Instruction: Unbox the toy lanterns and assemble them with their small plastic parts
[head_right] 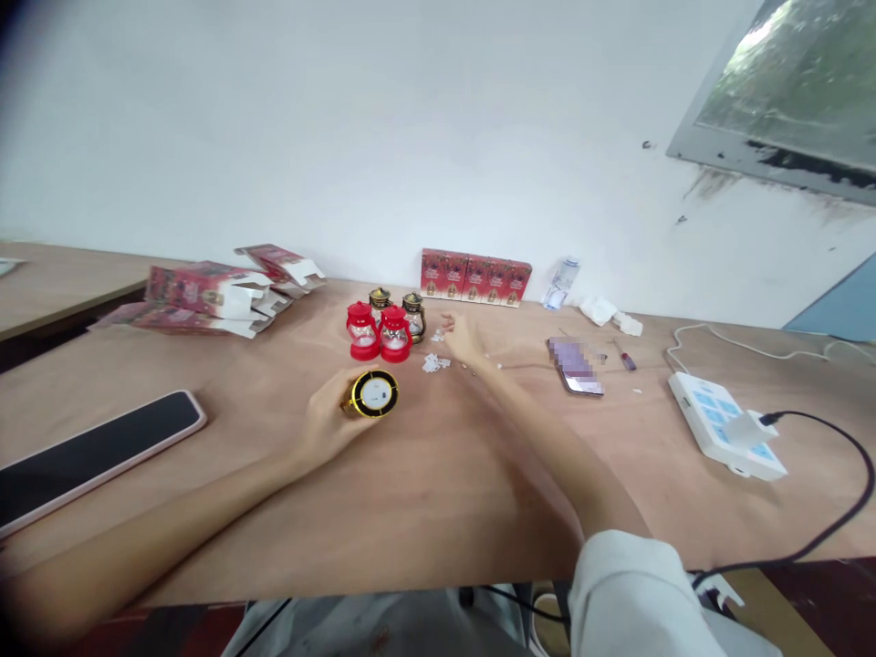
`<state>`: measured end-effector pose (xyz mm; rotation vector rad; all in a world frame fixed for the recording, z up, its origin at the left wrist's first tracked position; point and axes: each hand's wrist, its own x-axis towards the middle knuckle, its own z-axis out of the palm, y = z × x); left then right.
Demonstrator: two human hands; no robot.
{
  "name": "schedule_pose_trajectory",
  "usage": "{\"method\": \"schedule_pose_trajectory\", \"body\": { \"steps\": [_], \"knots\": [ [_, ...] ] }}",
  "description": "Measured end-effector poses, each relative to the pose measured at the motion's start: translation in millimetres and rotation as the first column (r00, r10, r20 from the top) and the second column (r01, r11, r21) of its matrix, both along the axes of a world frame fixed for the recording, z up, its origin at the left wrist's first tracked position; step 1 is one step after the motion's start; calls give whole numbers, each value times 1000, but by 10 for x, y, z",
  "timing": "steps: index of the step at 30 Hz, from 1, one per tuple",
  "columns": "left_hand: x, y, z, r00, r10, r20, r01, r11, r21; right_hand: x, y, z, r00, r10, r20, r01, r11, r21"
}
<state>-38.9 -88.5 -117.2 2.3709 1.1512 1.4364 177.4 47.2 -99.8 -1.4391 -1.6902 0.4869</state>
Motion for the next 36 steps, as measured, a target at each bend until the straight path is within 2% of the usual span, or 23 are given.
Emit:
{"method": "schedule_pose_trajectory", "body": {
  "steps": [2, 3, 5, 6, 9, 14, 18, 25, 33, 36],
  "knots": [
    [5, 0, -2, 1000, -1, 8, 1, 1000, 2, -72, -319, 91, 999, 16, -29, -13, 995, 94],
    [9, -2, -2, 1000, 1, 15, -1, 1000, 2, -113, -515, 133, 997, 45, -67, -28, 972, 232],
    [19, -11, -1, 999, 9, 31, -9, 1000, 2, -195, -918, 192, 988, 148, -55, -106, 881, 462],
    [25, -16, 1, 999, 10, 35, -10, 1000, 3, -231, -1097, 205, 976, 218, 11, -192, 832, 520],
    [36, -34, 11, 1000, 0, 29, -1, 1000, 26, -308, -1440, 173, 933, 292, 211, -360, 745, 561],
    [31, -46, 12, 1000, -23, 15, 22, 998, 61, -339, -1500, 48, 916, 232, 328, -390, 703, 594],
    [20, -38, -7, 998, -57, -21, 58, 995, 81, -339, -1523, 48, 927, 239, 289, -370, 705, 605],
    [-29, 24, -34, 991, -85, -100, 96, 989, 113, -321, -1549, 104, 925, 343, 165, -380, 818, 432],
    [-27, 21, -63, 981, -110, -162, 136, 978, 158, -295, -1488, 117, 890, 439, 121, -454, 835, 310],
    [-3, -5, -30, 986, -109, -126, 128, 980, 151, -270, -1458, 161, 875, 476, 84, -479, 831, 283]
  ]
}}
